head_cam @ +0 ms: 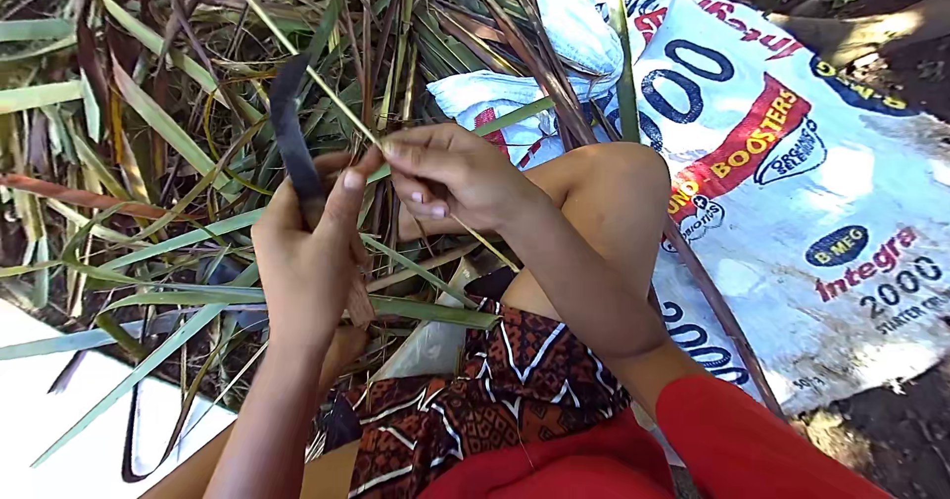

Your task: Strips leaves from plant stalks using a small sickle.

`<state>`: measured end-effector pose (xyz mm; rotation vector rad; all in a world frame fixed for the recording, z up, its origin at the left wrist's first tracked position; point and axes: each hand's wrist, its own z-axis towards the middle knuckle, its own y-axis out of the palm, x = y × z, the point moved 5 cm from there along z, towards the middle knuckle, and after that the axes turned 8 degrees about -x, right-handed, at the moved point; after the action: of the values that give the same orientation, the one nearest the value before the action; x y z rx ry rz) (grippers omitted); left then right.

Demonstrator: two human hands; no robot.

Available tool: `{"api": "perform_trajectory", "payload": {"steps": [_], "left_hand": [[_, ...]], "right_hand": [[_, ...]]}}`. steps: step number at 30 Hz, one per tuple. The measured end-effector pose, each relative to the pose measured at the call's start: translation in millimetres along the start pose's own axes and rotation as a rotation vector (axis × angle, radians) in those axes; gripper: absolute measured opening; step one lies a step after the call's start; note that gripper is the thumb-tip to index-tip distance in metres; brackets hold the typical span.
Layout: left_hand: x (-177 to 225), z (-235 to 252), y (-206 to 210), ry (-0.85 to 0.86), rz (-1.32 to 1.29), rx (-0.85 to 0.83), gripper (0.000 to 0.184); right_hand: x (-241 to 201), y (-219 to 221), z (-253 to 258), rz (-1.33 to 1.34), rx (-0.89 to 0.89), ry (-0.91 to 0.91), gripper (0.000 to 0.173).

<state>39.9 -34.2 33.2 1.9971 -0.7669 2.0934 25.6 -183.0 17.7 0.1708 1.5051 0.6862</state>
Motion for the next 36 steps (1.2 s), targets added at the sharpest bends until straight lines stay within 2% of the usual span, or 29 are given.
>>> {"api": "perform_trajectory", "payload": {"steps": [1,4,5,9,14,21,27,33,36], "left_hand": [[1,4,-3,0.000,-0.059,-0.031,0.026],[6,13,-7,0.000,-0.220,-0.033,0.012],[8,14,-10,0.000,-0.237,-0.034,0.014],[13,13,-23,0.017,-0.216,-0.012,0.015],[16,11,-39,0.005,-0.258,-0.012,0.016],[12,9,-56,-0.024,-0.342,0.045,0.019],[9,2,-46,0.033,-0.342,0.003,0.014],[-4,1,-14,0.028,-0.271,-0.111,0.013],[-6,-2,-3,0.105,-0.076,-0.166,0.026]], "right_hand": [[0,5,-3,-0.106,-0.021,0.005,0.028],[2,19,-9,-0.340,-0.098,0.015,0.023],[2,22,-11,-0.373,-0.109,0.005,0.022],[2,28,-25,-0.403,-0.105,0.049,0.026],[-1,30,-41,-0.455,-0.187,0.090,0.026],[-4,32,-52,-0.909,-0.061,-0.078,0.028],[0,24,-51,-0.840,-0.044,-0.036,0.028],[2,23,-52,-0.875,0.097,-0.063,0.027],[2,23,-52,-0.907,0.141,-0.094,0.028]]}}
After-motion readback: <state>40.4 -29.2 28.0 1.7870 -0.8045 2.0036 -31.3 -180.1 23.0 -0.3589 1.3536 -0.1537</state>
